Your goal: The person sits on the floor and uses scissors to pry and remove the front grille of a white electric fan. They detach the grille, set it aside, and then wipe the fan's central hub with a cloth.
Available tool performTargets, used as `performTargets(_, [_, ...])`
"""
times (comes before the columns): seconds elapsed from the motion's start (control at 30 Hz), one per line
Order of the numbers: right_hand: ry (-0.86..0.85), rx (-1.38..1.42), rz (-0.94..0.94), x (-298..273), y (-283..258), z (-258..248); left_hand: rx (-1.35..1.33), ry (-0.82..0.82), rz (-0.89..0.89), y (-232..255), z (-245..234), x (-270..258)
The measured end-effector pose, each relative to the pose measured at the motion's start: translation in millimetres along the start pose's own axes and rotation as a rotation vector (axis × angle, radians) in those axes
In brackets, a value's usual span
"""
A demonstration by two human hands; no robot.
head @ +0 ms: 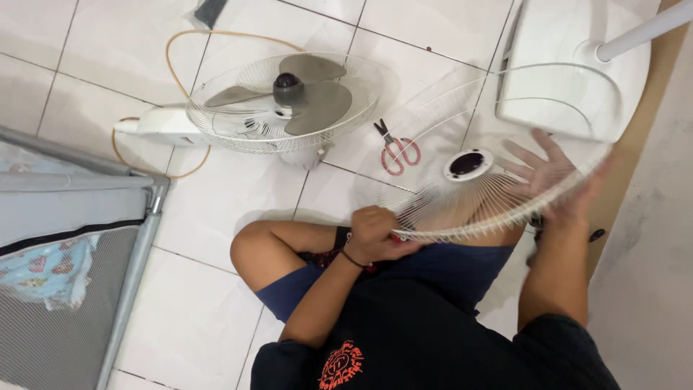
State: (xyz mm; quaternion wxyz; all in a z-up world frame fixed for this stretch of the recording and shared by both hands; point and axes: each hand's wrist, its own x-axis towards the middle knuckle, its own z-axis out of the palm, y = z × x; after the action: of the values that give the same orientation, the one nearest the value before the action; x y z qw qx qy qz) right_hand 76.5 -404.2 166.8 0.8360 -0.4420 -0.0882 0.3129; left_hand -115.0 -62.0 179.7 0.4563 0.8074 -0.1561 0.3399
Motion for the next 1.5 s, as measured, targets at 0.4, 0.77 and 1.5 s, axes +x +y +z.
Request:
performTargets(0.4, [0.223,-0.114,-0.290,-82,-35,8,0.215,-0.223,0.532,-14,12,22])
performTargets(0.77, [0.297,-0.043,-0.342,-58,13,30,0.143,-0.358,-0.319,-113,19,-71])
performTargets(1.5, [0.429,0.255,-0.314,80,96,-14,0.558,0.480,-1.099,-347,-41,-90])
